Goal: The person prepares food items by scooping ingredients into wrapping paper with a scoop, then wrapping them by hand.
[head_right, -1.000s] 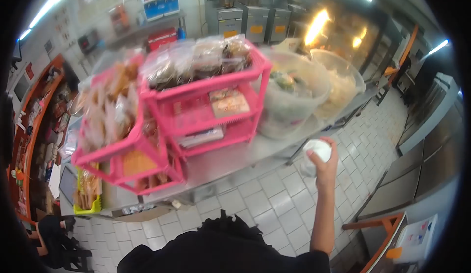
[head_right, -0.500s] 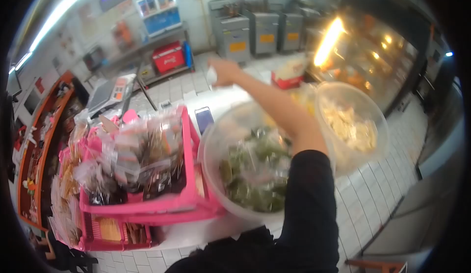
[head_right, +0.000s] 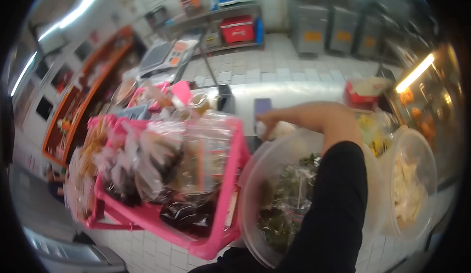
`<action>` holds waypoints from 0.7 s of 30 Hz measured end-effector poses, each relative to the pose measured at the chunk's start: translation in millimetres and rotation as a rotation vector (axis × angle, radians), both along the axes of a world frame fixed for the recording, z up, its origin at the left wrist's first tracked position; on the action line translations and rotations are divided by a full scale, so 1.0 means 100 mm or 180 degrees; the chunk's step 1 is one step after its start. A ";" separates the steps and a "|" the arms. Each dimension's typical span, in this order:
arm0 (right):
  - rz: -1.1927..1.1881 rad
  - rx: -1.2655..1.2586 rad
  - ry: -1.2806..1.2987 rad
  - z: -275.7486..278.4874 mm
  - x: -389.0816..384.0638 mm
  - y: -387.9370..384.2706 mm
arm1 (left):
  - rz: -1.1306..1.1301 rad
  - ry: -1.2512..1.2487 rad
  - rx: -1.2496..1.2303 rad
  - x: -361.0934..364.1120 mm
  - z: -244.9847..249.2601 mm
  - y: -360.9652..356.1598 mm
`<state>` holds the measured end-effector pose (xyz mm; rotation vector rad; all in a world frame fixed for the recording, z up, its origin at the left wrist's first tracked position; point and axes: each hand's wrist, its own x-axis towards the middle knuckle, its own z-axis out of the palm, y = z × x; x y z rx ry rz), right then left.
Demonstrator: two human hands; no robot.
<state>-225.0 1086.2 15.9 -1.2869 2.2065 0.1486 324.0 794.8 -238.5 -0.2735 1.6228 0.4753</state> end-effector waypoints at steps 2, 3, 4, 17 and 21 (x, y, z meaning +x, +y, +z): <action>0.0868 -0.0582 -0.0557 -0.27 -0.34 -0.05 | 0.0396 0.0087 0.0183 0.14 -0.17 0.32; 0.1184 -0.0453 -0.0402 -0.26 -0.61 -0.07 | 0.0665 0.0249 0.0297 0.04 -0.29 0.53; 0.0983 -0.0505 -0.0329 -0.23 -0.87 -0.07 | 0.0950 0.0467 0.0404 -0.18 -0.37 0.70; -0.1429 -0.4068 0.0660 3.53 2.42 -0.18 | 0.3168 0.0866 0.0785 1.90 -0.87 -0.18; -0.1149 -0.4023 -0.1127 2.88 3.58 -1.30 | 0.3648 0.0637 0.0590 2.72 -0.98 -1.18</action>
